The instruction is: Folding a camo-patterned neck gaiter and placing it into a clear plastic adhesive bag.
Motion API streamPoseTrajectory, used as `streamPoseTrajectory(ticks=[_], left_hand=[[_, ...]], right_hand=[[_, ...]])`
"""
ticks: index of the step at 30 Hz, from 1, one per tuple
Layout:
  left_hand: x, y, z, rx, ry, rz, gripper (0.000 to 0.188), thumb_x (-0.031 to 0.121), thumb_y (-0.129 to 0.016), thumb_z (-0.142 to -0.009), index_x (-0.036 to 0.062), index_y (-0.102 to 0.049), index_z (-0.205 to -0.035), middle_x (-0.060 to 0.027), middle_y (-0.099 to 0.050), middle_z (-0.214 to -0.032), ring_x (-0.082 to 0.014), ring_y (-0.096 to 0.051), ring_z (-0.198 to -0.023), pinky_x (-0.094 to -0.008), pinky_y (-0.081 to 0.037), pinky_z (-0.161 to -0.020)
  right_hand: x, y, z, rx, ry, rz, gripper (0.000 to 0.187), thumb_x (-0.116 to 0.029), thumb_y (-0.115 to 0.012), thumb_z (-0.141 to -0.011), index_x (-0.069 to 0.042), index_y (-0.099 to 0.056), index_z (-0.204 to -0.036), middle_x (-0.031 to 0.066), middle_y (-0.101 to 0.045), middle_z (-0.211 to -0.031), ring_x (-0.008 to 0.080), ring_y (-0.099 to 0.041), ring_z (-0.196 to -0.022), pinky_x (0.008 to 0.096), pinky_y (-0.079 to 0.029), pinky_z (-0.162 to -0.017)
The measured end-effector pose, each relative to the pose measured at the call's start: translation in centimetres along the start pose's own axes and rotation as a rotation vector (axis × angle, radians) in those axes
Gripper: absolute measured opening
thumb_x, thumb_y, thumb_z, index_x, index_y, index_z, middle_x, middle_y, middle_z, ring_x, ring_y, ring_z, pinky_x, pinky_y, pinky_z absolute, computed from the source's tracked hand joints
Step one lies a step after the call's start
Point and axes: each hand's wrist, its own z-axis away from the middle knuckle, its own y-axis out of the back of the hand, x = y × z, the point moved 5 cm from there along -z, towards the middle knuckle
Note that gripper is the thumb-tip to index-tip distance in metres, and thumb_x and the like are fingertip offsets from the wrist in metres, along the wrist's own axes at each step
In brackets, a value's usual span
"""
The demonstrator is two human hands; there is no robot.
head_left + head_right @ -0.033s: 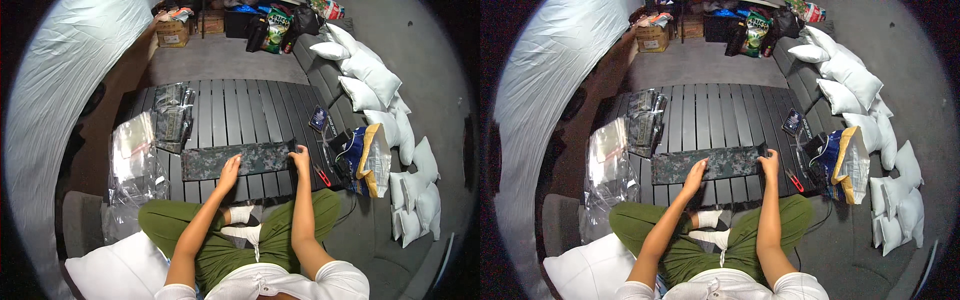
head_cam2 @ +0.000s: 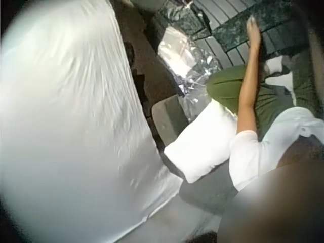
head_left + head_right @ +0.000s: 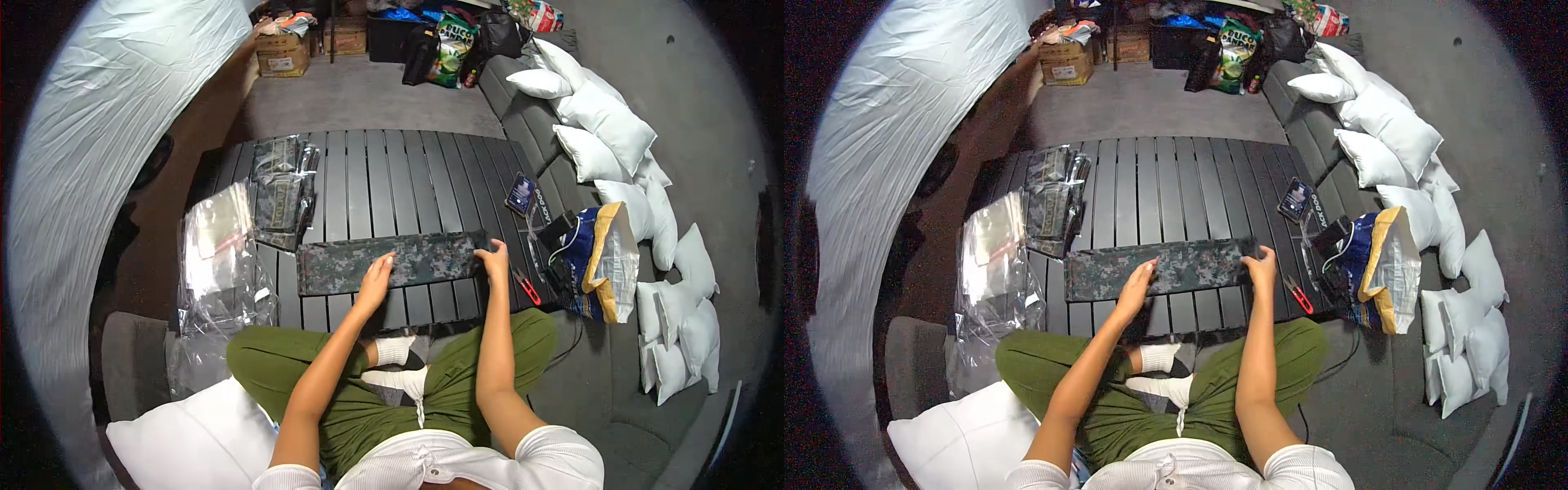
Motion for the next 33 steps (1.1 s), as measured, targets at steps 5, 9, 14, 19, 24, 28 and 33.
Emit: streamPoseTrajectory(ticks=[5,9,14,19,24,28,33], left_hand=[[-0.7,-0.6,-0.3,-0.084,0.167,0.129,0.048,0.045,-0.035,-0.092,0.0103,-0.047,-0.124,-0.0037,-0.054,-0.115,-0.0129,-0.050,-0.097,-0.0281,-0.038,-0.084],[0.4,-0.8,-0.3,-0.125,0.228,0.346,0.048,0.045,-0.037,-0.092,0.0105,-0.046,-0.124,-0.0045,-0.054,-0.115,-0.0132,-0.051,-0.098,-0.0267,-0.040,-0.082],[2.7,-1.4,0.0,-0.267,0.291,0.817,0.050,0.042,-0.040,-0.091,0.0060,-0.042,-0.125,-0.0090,-0.052,-0.119,-0.0172,-0.051,-0.105,-0.0314,-0.041,-0.089],[2.2,-1.5,-0.2,-0.301,0.364,1.078,0.057,0.044,-0.046,-0.088,0.0064,-0.038,-0.130,-0.0100,-0.044,-0.129,-0.0200,-0.046,-0.114,-0.0335,-0.038,-0.094],[2.4,-0.2,-0.6,-0.080,0.372,1.134,0.033,0.041,-0.054,-0.085,0.0103,-0.056,-0.097,-0.0021,-0.058,-0.085,-0.0125,-0.057,-0.079,-0.0272,-0.046,-0.069],[0.9,3.7,-0.6,0.016,0.428,0.911,0.014,0.022,-0.060,-0.082,0.0084,-0.057,-0.078,0.0009,-0.054,-0.065,-0.0109,-0.052,-0.054,-0.0278,-0.043,-0.048],[0.1,10.9,-0.7,0.190,0.293,0.004,0.035,0.032,-0.056,-0.083,-0.0023,-0.059,-0.081,-0.0143,-0.063,-0.077,-0.0255,-0.061,-0.072,-0.0350,-0.046,-0.065]], right_hand=[[4.8,3.2,-1.6,0.024,-0.367,-0.124,0.068,-0.012,-0.075,-0.058,-0.009,-0.045,-0.119,0.0088,-0.057,-0.095,0.0188,-0.054,-0.075,0.0307,-0.042,-0.052],[3.7,3.0,-2.1,-0.018,-0.252,-0.286,0.071,-0.006,-0.071,-0.061,-0.012,-0.040,-0.125,0.0073,-0.056,-0.090,0.0140,-0.049,-0.061,0.0278,-0.038,-0.045],[0.1,0.0,-0.8,-0.157,-0.280,-0.258,0.075,-0.002,-0.066,-0.063,-0.014,-0.033,-0.130,0.0078,-0.055,-0.091,0.0085,-0.046,-0.060,0.0236,-0.034,-0.045],[-8.1,-6.5,6.8,-0.329,0.108,-0.350,0.074,0.001,-0.061,-0.068,-0.012,-0.029,-0.133,0.0139,-0.055,-0.103,0.0086,-0.049,-0.065,0.0208,-0.040,-0.055],[-11.0,-12.6,16.5,-0.607,0.518,-0.082,0.068,-0.003,-0.063,-0.072,-0.004,-0.031,-0.132,0.0161,-0.053,-0.113,0.0108,-0.051,-0.071,0.0229,-0.045,-0.063],[-10.4,-12.4,22.3,-0.691,0.632,-0.010,0.061,-0.010,-0.060,-0.077,-0.003,-0.033,-0.131,0.0188,-0.045,-0.122,0.0260,-0.052,-0.089,0.0338,-0.044,-0.078],[-7.9,-9.0,23.6,-0.814,0.550,0.008,0.059,-0.005,-0.060,-0.076,-0.005,-0.036,-0.129,0.0162,-0.044,-0.123,0.0254,-0.054,-0.094,0.0330,-0.043,-0.084]])
